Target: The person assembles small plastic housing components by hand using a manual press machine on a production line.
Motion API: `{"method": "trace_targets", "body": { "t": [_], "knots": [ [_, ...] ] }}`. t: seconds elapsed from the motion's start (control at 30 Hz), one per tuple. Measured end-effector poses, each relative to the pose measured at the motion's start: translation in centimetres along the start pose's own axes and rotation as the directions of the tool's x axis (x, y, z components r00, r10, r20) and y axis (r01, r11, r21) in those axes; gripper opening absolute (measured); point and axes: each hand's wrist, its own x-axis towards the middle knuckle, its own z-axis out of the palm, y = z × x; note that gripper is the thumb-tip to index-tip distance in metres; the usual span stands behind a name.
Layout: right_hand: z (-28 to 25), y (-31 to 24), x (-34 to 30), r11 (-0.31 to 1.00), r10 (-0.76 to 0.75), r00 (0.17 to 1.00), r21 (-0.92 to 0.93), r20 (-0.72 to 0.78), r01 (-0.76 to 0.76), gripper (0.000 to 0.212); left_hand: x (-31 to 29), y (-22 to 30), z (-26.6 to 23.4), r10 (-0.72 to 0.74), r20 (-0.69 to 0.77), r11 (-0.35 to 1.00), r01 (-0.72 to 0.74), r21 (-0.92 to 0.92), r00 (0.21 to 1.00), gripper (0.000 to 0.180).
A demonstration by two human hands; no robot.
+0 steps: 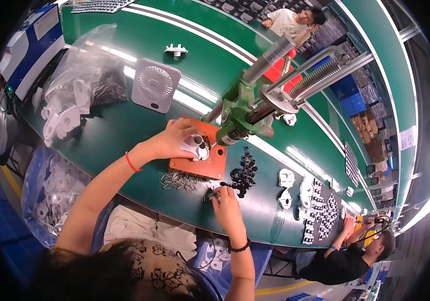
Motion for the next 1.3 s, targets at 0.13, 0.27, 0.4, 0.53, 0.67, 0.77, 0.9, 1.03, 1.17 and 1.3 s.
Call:
{"method": "trace_targets", "body": {
  "t": [0.13, 0.27, 0.4, 0.53, 0.67, 0.77, 0.9, 1.03, 1.17, 1.3],
  "knots": [
    [1.7, 0.1, -1.2, 0.980, 0.045, 0.997, -0.196, 0.055, -0.033, 0.024, -0.1, 0.0, -0.2, 0.008, 0.009, 0.998, -0.009, 0.066, 1.000, 0.062],
    [4.8, -0.3, -1.9, 0.820, -0.094, 0.995, -0.569, -0.020, 0.066, 0.026, -0.1, -0.1, 0.0, 0.006, 0.007, 0.999, -0.006, 0.034, 1.000, 0.063],
    [5.7, 0.4, -1.9, 0.704, -0.157, 0.986, -0.706, -0.048, 0.078, 0.024, -0.4, -0.3, 0.1, 0.037, -0.030, 0.999, -0.037, 0.012, 0.999, 0.062],
    [4.6, 0.3, -1.3, 0.779, -0.105, 0.994, -0.623, -0.028, 0.064, 0.019, -0.6, -0.9, 0.4, 0.063, -0.102, 0.997, -0.066, -0.028, 0.993, 0.060],
    [0.8, -0.4, 0.8, 0.916, -0.068, 0.996, -0.400, -0.059, 0.039, 0.015, -0.3, -0.5, 0.6, 0.049, -0.145, 0.994, -0.062, -0.084, 0.988, 0.059],
    [-2.1, 0.0, 3.4, 0.986, 0.006, 0.999, 0.169, -0.033, 0.000, 0.017, 0.2, -0.3, 1.1, 0.056, -0.124, 0.992, -0.069, -0.105, 0.991, 0.060],
    [-4.8, 0.2, 7.6, 0.619, 0.216, 0.948, 0.718, 0.235, -0.319, 0.020, 0.6, 0.4, 1.1, 0.078, -0.116, 0.997, -0.080, -0.019, 0.990, 0.059],
    [-4.8, 0.1, 11.1, 0.370, 0.202, 0.916, 0.839, 0.347, -0.400, 0.021, 0.2, 0.7, -0.1, 0.052, -0.063, 0.997, -0.048, 0.055, 0.997, 0.058],
    [-4.3, -1.0, 12.5, 0.343, 0.204, 0.910, 0.844, 0.361, -0.412, 0.023, -0.6, -0.1, -0.5, -0.014, -0.019, 1.000, 0.015, 0.009, 1.000, 0.058],
    [-3.8, -0.2, 13.3, 0.344, 0.198, 0.914, 0.848, 0.353, -0.402, 0.025, -0.3, -0.5, -0.3, 0.051, -0.037, 0.999, -0.051, -0.001, 0.998, 0.059]
  ]
}}
